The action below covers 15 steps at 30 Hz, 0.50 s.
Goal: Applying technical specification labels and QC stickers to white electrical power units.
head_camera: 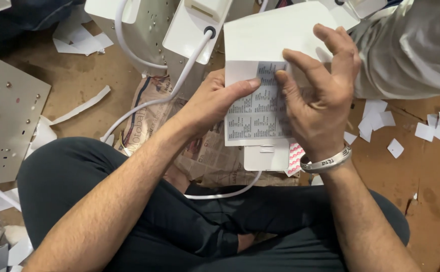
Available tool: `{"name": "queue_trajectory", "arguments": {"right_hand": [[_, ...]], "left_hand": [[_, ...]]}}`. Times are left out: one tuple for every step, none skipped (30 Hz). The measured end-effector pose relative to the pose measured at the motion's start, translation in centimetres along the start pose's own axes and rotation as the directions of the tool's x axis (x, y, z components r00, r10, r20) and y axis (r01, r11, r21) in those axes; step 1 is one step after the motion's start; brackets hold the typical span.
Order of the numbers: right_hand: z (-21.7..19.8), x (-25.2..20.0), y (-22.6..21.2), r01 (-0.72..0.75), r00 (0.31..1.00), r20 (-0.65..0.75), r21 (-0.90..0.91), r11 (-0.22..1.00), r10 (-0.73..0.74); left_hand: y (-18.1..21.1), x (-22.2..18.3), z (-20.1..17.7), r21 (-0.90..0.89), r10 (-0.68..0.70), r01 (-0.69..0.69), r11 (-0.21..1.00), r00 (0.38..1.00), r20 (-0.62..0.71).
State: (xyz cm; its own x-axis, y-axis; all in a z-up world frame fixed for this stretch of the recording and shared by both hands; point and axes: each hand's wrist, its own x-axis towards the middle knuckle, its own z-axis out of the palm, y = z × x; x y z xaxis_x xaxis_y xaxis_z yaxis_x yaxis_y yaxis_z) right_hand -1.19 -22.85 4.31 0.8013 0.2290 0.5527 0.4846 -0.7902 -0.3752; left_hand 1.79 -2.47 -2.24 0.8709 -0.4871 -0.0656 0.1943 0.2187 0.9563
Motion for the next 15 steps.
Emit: {"name": "queue_trajectory", "arguments": {"right_hand": [[0.1, -0.2, 0.4, 0.0, 1.0, 0.001, 0.001, 1.0, 0.0], [0.2, -0.4, 0.8, 0.011, 1.0, -0.011, 0.041, 0.999, -0.011], [0.3, -0.6, 1.3, 0.022, 1.0, -0.023, 0.08, 0.997, -0.02], [0.3, -0.6, 1.1, 0.02, 1.0, -0.022, 0.079, 0.997, -0.019], [0.2, -0.5, 1.0, 0.031, 0.999, -0.031, 0.077, 0.997, -0.028], [0.1, -0.4, 0.8, 0.041, 0.999, -0.039, 0.075, 0.996, -0.038], [0.0, -0.5, 0.7, 0.042, 0.998, -0.038, 0.075, 0.996, -0.039], [-0.1, -0.5, 0.5, 0.043, 0.998, -0.047, 0.085, 0.996, -0.039], [-0.1, -0.6, 0.3, 0.044, 0.998, -0.057, 0.096, 0.994, -0.039], [0.1, -0.6, 0.5, 0.046, 0.998, -0.057, 0.098, 0.994, -0.04], [0.3, -0.7, 0.8, 0.052, 0.997, -0.065, 0.095, 0.994, -0.046], [0.4, -0.8, 1.0, 0.058, 0.996, -0.073, 0.093, 0.994, -0.051], [0.3, -0.4, 0.6, 0.058, 0.996, -0.072, 0.092, 0.994, -0.052], [0.2, 0.0, 0.3, 0.049, 0.995, -0.087, 0.104, 0.993, -0.04], [0.1, 0.4, -0.1, 0.041, 0.994, -0.102, 0.119, 0.992, -0.029]], "left_hand": [[-0.1, 0.0, 0.0, -0.001, -0.001, 0.001, 1.0, 1.0, -0.001], [-0.2, 0.0, 0.0, -0.003, 0.006, -0.006, 1.0, 1.0, -0.001], [-0.2, 0.0, 0.1, -0.005, 0.013, -0.013, 1.0, 1.0, 0.0], [-0.4, 0.1, 0.0, -0.006, 0.012, -0.012, 1.0, 1.0, 0.001], [-0.5, 0.2, 0.0, -0.014, 0.01, -0.01, 1.0, 1.0, 0.004], [-0.6, 0.2, 0.0, -0.023, 0.009, -0.009, 1.0, 1.0, 0.006], [-0.6, 0.2, 0.0, -0.023, 0.01, -0.009, 1.0, 1.0, 0.005], [-0.6, 0.2, 0.0, -0.027, 0.005, -0.005, 1.0, 1.0, 0.004], [-0.5, 0.2, 0.0, -0.031, 0.001, -0.001, 1.0, 1.0, 0.001], [-0.4, 0.1, 0.0, -0.029, 0.001, -0.001, 1.0, 1.0, -0.002], [-0.4, 0.0, 0.0, -0.033, 0.002, -0.002, 0.999, 1.0, -0.001], [-0.3, 0.0, 0.0, -0.037, 0.003, -0.003, 0.999, 1.0, 0.0], [-0.4, 0.0, 0.0, -0.038, 0.003, -0.003, 0.999, 1.0, 0.0], [-0.6, 0.1, 0.0, -0.038, -0.001, 0.001, 0.999, 1.0, -0.002], [-0.7, 0.1, -0.1, -0.038, -0.005, 0.005, 0.999, 1.0, -0.003]]}}
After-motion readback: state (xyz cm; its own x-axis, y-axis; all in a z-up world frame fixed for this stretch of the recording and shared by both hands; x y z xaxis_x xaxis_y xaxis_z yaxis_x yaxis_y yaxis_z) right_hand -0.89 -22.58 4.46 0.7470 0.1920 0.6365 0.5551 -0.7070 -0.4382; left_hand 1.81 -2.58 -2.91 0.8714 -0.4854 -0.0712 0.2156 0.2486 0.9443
